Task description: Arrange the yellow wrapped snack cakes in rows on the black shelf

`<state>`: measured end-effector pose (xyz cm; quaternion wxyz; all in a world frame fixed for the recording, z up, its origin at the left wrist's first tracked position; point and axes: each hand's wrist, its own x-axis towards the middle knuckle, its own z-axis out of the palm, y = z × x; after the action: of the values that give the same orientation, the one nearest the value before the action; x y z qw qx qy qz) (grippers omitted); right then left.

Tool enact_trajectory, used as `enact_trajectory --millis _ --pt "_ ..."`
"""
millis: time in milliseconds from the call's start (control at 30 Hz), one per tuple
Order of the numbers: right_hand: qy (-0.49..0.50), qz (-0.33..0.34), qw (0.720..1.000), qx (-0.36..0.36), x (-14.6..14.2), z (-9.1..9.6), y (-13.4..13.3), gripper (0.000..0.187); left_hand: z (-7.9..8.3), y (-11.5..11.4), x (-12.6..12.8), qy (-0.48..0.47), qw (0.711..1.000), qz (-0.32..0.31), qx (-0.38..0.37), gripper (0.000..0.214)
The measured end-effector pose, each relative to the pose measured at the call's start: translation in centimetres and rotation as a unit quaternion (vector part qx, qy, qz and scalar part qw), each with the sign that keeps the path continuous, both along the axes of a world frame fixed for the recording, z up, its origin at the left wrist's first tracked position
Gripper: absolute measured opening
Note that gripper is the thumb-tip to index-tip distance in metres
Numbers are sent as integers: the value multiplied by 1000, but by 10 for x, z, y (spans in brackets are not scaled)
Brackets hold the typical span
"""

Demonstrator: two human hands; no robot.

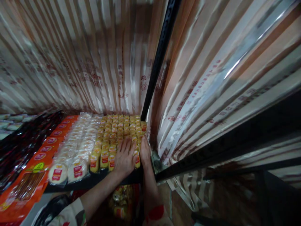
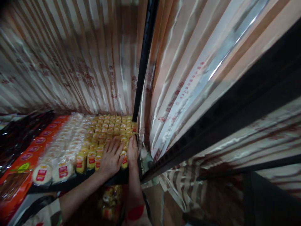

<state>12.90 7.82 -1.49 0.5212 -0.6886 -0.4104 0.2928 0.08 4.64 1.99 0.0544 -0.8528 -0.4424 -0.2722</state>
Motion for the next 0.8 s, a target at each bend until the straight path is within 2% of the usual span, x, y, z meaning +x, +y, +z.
enact_trajectory --millis 67,167,333,467,600,800 --pt "-3 0 1000 0 -4 -2 1 66 -10 3 -1 -5 1000 9 1 45" --pt "-5 9 1000 4 -7 -2 2 70 -17 8 -3 -13 1000 9 1 45" --pt "54 28 998 35 -5 -2 5 70 -17 9 -3 -20 1000 13 2 42" --pt "112 21 993 31 4 7 11 67 -17 8 -3 -14 1000 22 1 45" --pt "89 -17 996 5 15 22 18 62 -16 9 -3 -13 1000 21 6 46" --pt "108 23 994 0 19 28 22 60 -16 9 -2 -17 1000 19 8 47"
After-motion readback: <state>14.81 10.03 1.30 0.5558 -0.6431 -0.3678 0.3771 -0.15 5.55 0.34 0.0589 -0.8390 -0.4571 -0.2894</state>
